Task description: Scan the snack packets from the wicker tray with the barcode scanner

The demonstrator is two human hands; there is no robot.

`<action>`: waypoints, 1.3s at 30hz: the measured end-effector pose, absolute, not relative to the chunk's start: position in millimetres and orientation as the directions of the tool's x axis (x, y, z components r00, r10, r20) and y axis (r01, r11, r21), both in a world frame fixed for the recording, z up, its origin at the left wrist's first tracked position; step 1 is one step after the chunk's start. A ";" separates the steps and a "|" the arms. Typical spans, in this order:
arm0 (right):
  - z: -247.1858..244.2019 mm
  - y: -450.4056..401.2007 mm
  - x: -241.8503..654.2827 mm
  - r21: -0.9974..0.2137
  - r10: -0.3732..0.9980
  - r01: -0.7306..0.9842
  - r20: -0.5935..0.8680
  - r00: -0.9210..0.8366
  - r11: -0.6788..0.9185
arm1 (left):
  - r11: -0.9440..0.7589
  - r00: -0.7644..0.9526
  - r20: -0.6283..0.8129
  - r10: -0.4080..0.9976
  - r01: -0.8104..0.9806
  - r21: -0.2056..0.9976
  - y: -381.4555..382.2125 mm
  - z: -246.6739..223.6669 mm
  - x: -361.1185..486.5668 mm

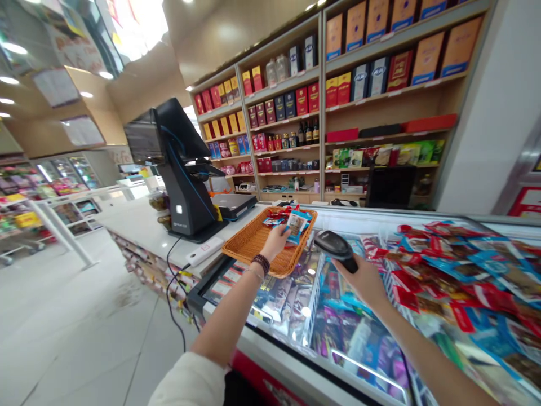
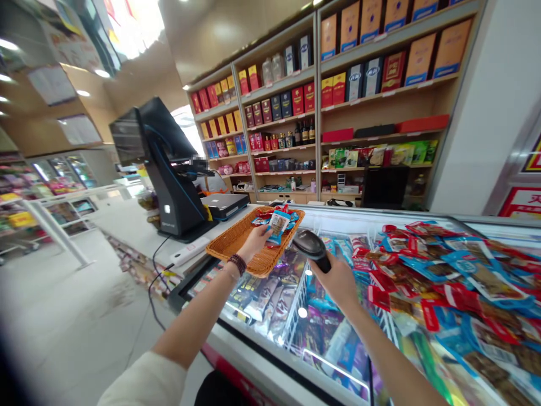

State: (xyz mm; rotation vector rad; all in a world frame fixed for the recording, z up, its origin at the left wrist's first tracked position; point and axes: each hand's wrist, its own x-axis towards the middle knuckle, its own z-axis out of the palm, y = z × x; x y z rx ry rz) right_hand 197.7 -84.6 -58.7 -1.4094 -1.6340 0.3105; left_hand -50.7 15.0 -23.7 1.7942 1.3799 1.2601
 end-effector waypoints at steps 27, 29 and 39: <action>-60.0 -110.0 262.0 -0.494 0.879 0.849 0.469 0.079 0.188 | -0.426 0.003 0.486 0.874 0.487 0.763 -6.9 -102.2 48.5; -59.2 -110.8 261.7 -0.497 0.887 0.848 0.456 0.076 0.183 | -0.419 0.004 0.479 0.878 0.491 0.764 -7.8 -101.3 48.7; -60.1 -111.1 261.0 -0.480 0.877 0.862 0.471 0.096 0.163 | -0.424 0.005 0.486 0.874 0.498 0.756 -9.5 -99.7 47.7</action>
